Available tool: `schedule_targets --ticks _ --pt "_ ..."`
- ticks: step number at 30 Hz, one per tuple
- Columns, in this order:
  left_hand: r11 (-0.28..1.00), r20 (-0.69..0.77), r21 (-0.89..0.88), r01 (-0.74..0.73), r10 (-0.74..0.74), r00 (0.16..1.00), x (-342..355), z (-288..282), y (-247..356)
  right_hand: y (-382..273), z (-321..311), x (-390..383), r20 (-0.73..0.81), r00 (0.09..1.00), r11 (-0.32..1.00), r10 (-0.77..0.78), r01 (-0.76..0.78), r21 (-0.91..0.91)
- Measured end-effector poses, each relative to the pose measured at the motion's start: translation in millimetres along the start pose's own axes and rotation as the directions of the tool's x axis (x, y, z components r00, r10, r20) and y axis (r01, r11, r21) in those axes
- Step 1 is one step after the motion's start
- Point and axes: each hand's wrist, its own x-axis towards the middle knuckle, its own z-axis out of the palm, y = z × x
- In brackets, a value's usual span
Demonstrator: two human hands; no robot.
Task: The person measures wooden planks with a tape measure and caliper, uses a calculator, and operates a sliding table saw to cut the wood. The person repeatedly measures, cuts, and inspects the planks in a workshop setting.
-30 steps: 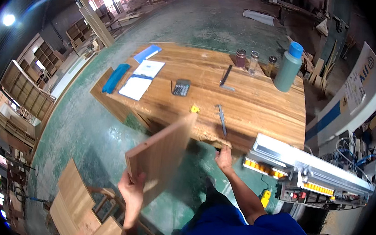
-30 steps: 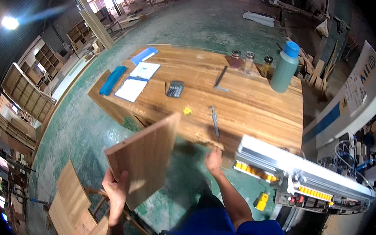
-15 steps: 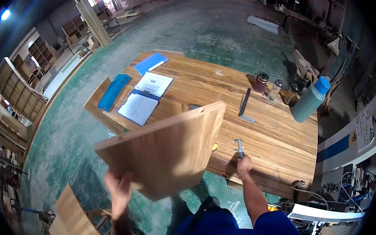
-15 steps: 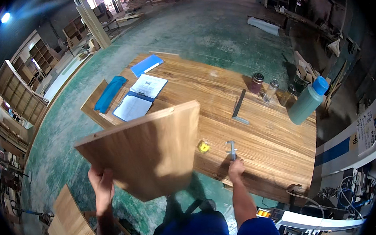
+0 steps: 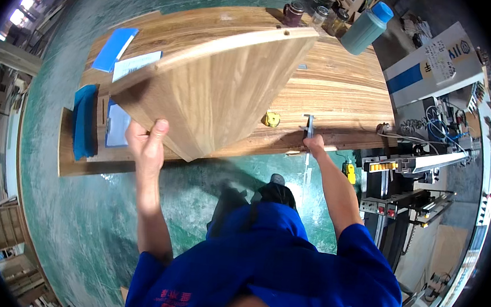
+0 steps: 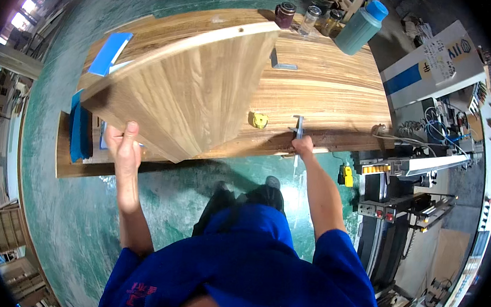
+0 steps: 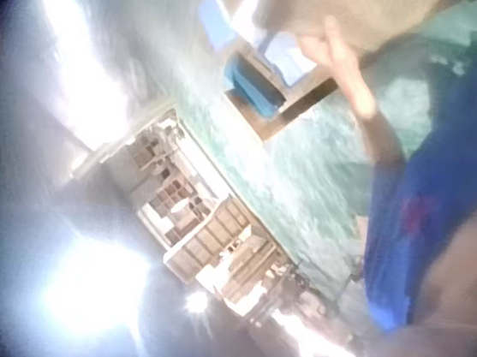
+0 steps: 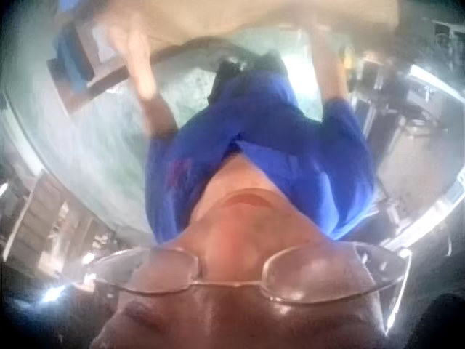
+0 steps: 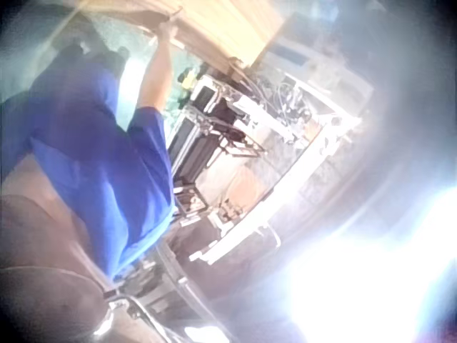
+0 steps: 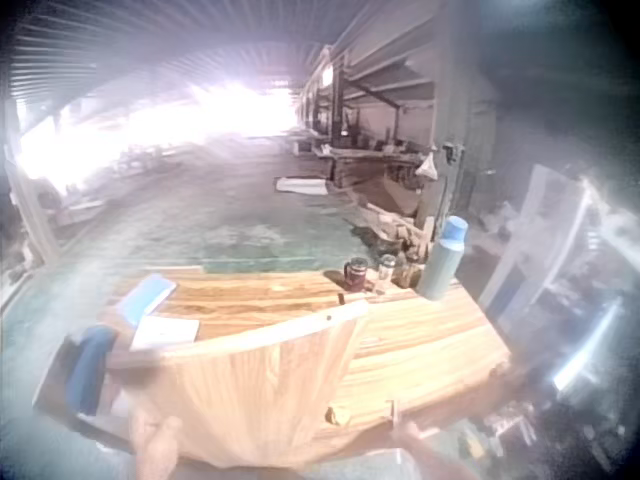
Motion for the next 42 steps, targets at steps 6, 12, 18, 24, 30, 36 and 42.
schedule_targets --ticks 6,12,18,24,30,36,42 --pt "0.998 0.067 -0.054 0.026 -0.023 0.998 32.9 -35.3 -11.5 -32.3 -51.5 -46.6 0.042 0.970 0.867 0.240 -0.233 0.441" --pt "0.996 0.142 -0.046 0.070 -0.063 0.988 58.2 -53.6 26.4 -156.7 -237.6 -64.1 -0.430 0.880 0.792 -0.203 0.406 0.456" --pt "0.986 -0.024 0.084 -0.143 0.145 0.989 59.6 -39.7 67.3 -398.0 -326.6 -300.5 -0.731 0.259 0.163 -0.631 0.966 0.202" --pt "0.960 0.011 0.249 -0.127 0.128 0.992 55.8 -40.9 88.5 -457.5 -271.3 -408.8 -0.239 -0.229 -0.226 -0.944 0.973 -0.038" --pt "0.971 -0.003 0.168 -0.169 0.172 0.985 50.3 -31.6 92.6 -470.8 -248.4 -417.2 -0.126 -0.256 -0.246 -0.958 0.965 -0.093" --pt "0.967 0.018 0.213 -0.140 0.139 0.990 50.6 -35.3 85.5 -471.7 -232.6 -407.8 -0.147 -0.262 -0.254 -0.954 0.965 -0.068" --pt "0.959 -0.031 0.230 -0.166 0.178 0.984 51.6 -39.8 72.6 -473.3 -230.0 -413.0 -0.140 -0.251 -0.237 -0.958 0.965 -0.110"
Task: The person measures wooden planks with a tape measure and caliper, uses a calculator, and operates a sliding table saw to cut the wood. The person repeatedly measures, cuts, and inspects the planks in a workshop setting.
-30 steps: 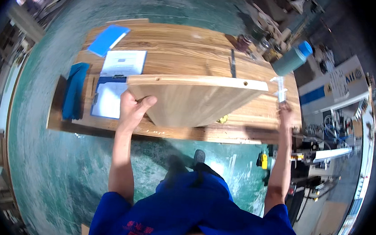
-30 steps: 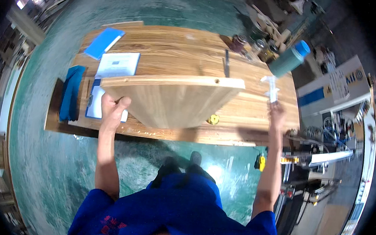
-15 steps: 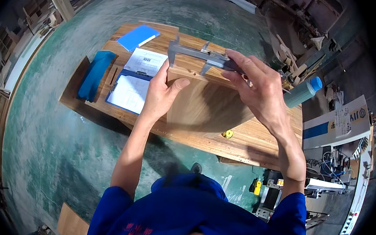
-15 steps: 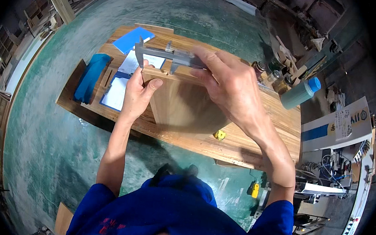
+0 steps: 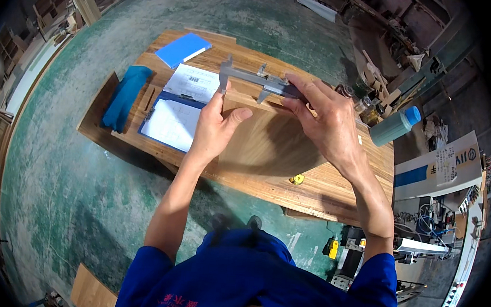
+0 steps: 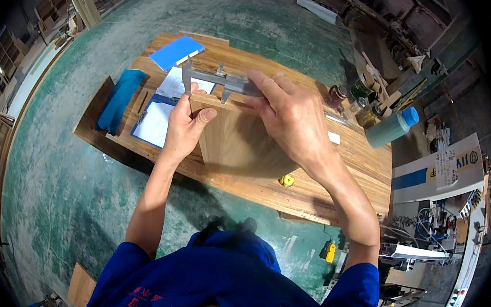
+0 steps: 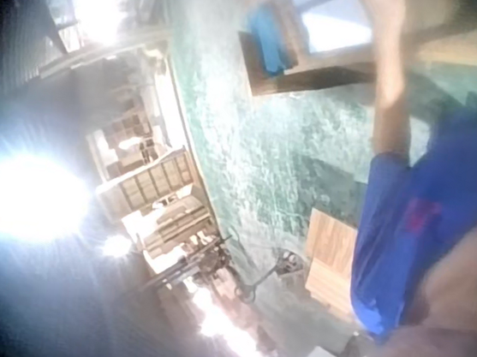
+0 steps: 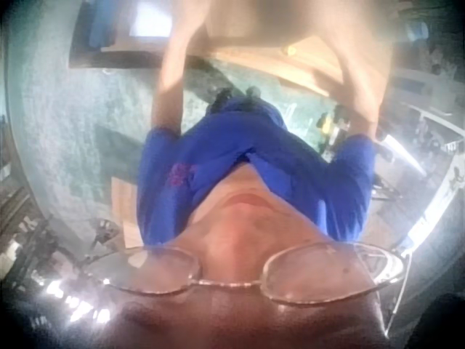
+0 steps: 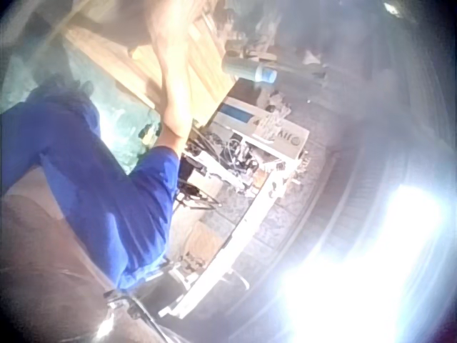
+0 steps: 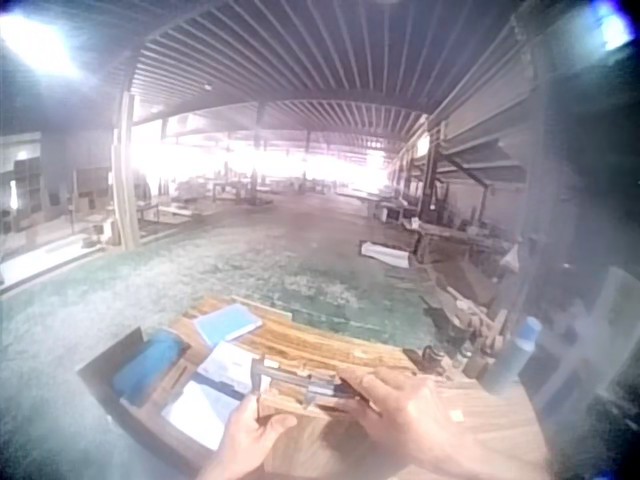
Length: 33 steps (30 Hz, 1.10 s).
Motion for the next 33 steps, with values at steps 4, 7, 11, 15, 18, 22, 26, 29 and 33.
schedule_targets --ticks 4,7,11,15,18,22,26,29,33 --pt "1.000 -0.015 -0.025 0.015 -0.016 1.000 0.9 5.4 9.1 -0.3 -1.2 3.0 -0.012 1.000 0.999 -0.022 0.022 -0.032" --pt "1.000 0.005 -0.013 0.012 -0.012 1.000 1.4 1.0 4.4 1.7 -0.7 3.2 0.015 1.000 0.999 -0.019 0.020 -0.048" --pt "0.998 0.008 -0.067 0.006 -0.005 1.000 1.8 4.4 12.1 -0.1 -3.2 2.6 0.030 0.999 0.996 -0.023 0.025 -0.085" --pt "0.998 -0.030 0.019 -0.065 0.066 0.997 3.5 6.8 12.1 1.9 -3.1 2.3 0.024 0.998 0.993 -0.051 0.053 -0.105" --pt "0.998 -0.063 0.050 -0.036 0.039 0.997 0.9 14.1 18.1 1.1 -7.2 3.2 0.038 0.998 0.994 -0.041 0.045 -0.102" --pt "0.996 -0.069 0.049 -0.076 0.080 0.994 -0.4 11.7 15.9 -4.1 -14.0 17.3 0.223 0.972 0.997 0.081 -0.078 -0.020" --pt "0.996 -0.081 0.036 -0.083 0.086 0.993 -1.8 12.9 16.0 -7.8 -7.7 23.1 0.226 0.969 0.995 0.102 -0.100 -0.021" --pt "0.995 -0.081 0.067 -0.074 0.080 0.994 -2.8 12.0 17.2 -2.4 -3.6 21.3 0.201 0.977 0.997 0.078 -0.073 -0.031" --pt "0.994 -0.080 0.059 -0.089 0.093 0.992 -3.7 16.8 14.7 -1.2 -5.5 15.5 0.184 0.980 0.997 0.074 -0.070 -0.024"
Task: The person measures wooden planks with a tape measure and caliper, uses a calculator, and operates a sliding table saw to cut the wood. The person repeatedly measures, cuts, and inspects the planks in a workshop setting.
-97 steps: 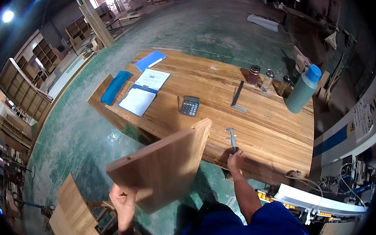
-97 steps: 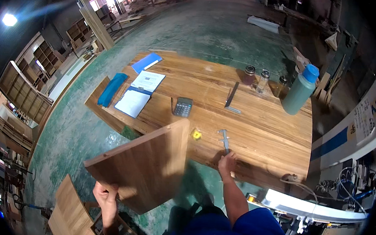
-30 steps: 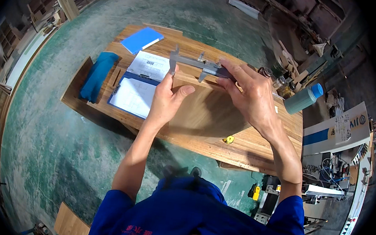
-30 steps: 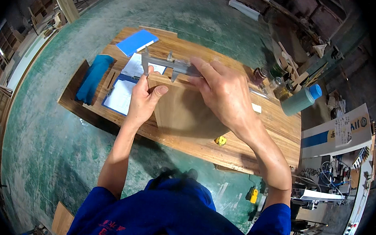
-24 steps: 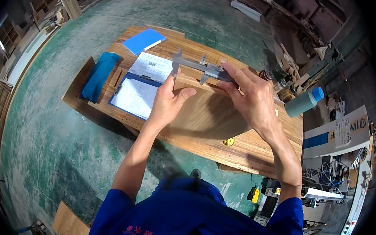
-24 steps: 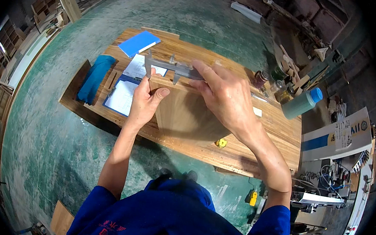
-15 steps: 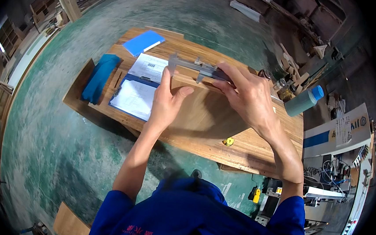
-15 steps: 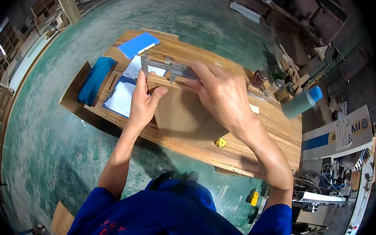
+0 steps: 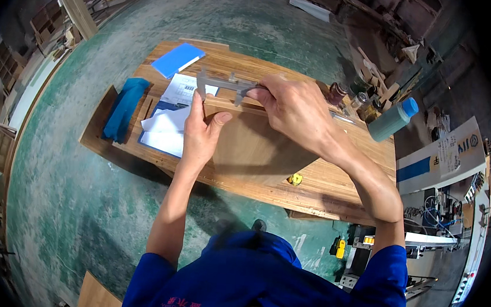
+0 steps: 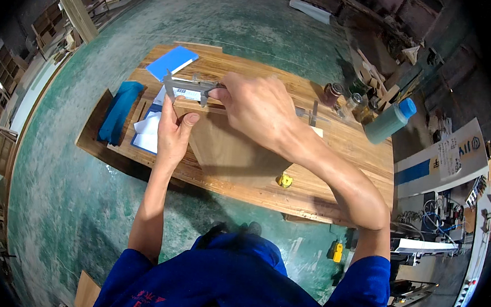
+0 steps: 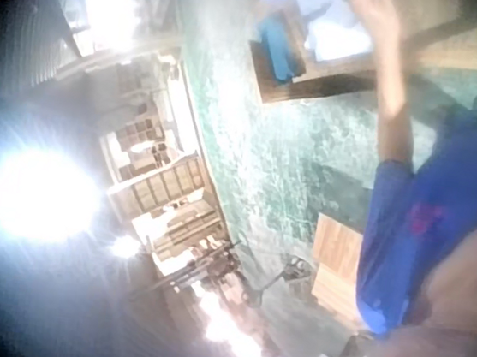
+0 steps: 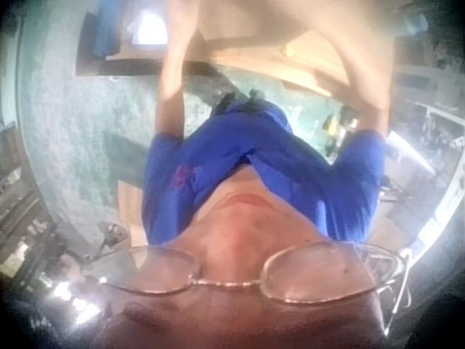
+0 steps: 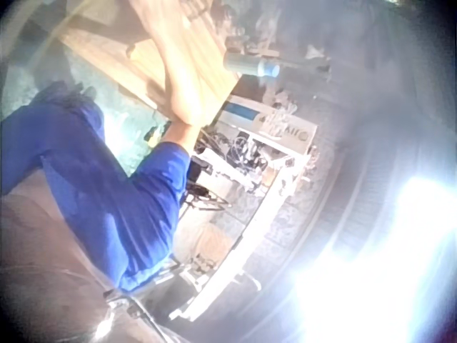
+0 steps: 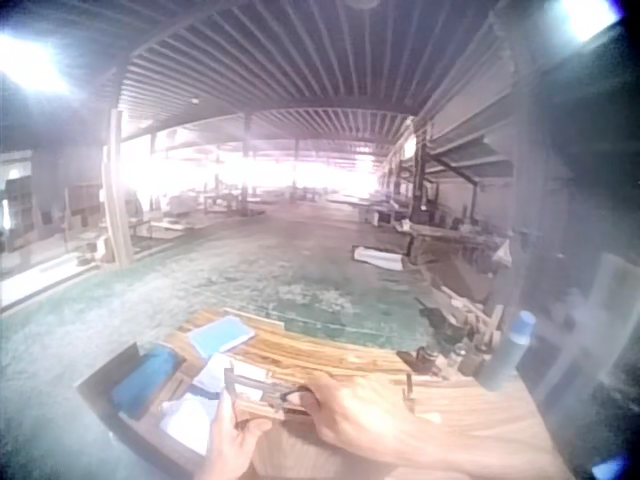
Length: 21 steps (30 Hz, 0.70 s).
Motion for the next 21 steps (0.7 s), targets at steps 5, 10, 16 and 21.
schedule_targets --ticks 5,10,16,21 --pt "0.999 -0.043 0.015 0.051 -0.050 0.998 -9.1 -0.4 -14.2 9.3 -35.1 -2.8 -0.275 0.961 0.996 -0.006 0.031 0.087" --pt "0.985 -0.067 0.126 0.117 -0.109 0.992 -13.5 -4.9 -10.0 49.6 -107.0 -56.8 -0.223 0.969 0.993 0.111 -0.114 -0.002" --pt "0.973 -0.096 0.200 0.118 -0.100 0.990 -13.9 2.5 -17.8 98.1 -135.5 -135.5 -0.021 0.953 0.952 0.304 -0.304 -0.020" --pt "0.974 -0.108 0.196 0.114 -0.094 0.990 -12.2 2.3 -19.4 113.6 -123.7 -148.2 -0.032 0.969 0.969 0.245 -0.243 0.036"
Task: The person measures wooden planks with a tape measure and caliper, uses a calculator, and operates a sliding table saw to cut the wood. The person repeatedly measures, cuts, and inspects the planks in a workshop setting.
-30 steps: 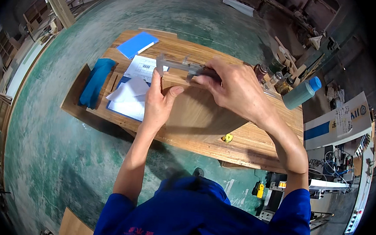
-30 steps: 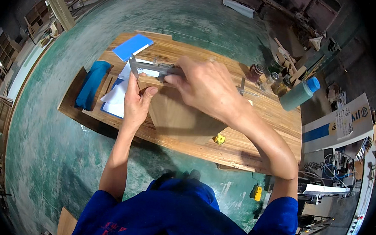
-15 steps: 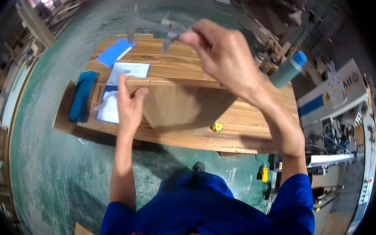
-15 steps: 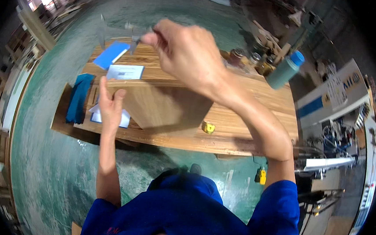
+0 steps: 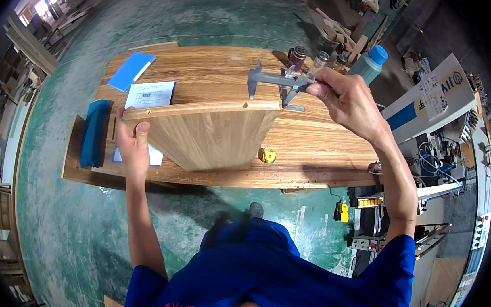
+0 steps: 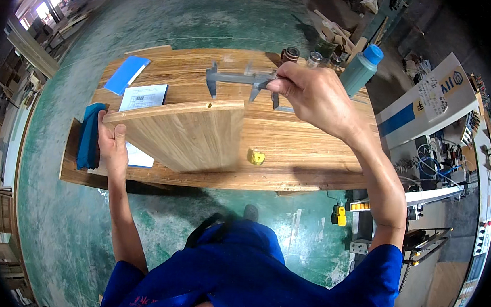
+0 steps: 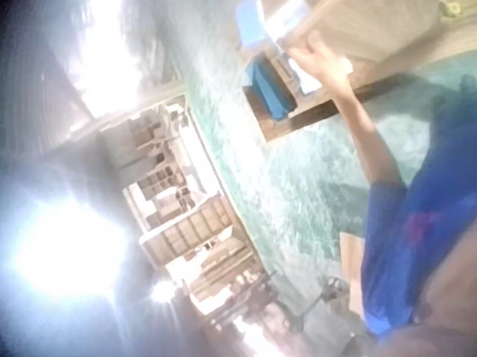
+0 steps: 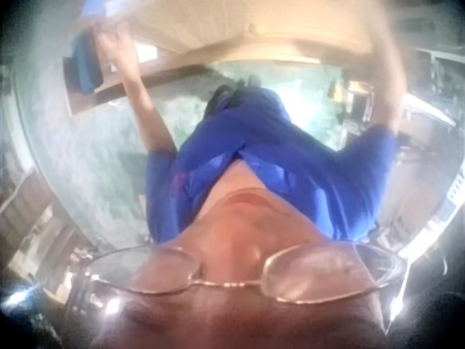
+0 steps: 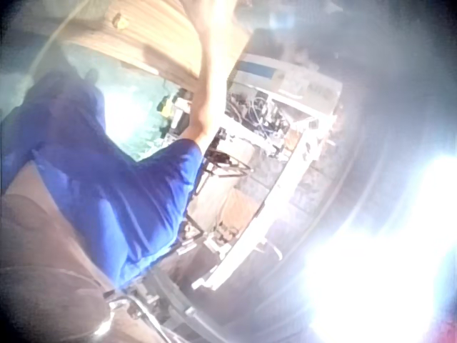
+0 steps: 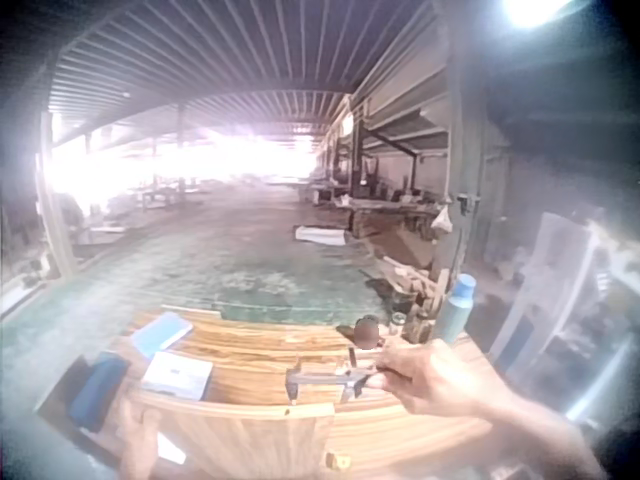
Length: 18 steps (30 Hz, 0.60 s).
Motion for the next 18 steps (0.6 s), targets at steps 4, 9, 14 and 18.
schedule_targets --ticks 4,9,14,18 --pt "1.000 0.000 0.028 0.002 -0.002 1.000 -1.3 1.4 8.5 6.0 7.4 -0.4 0.043 0.999 1.000 -0.006 0.005 0.023" --pt "0.998 -0.005 0.061 -0.017 0.018 1.000 -1.6 -0.7 4.6 9.6 6.1 2.5 0.057 0.998 0.999 -0.037 0.036 0.020" --pt "0.992 -0.032 0.123 -0.008 0.012 0.999 -2.4 -0.7 -2.8 10.0 3.1 3.9 0.071 0.995 0.998 -0.069 0.068 0.016" --pt "0.987 -0.041 0.162 0.013 -0.006 0.999 -2.6 0.3 -0.9 14.6 4.4 3.1 0.059 0.992 0.994 -0.110 0.110 -0.002"
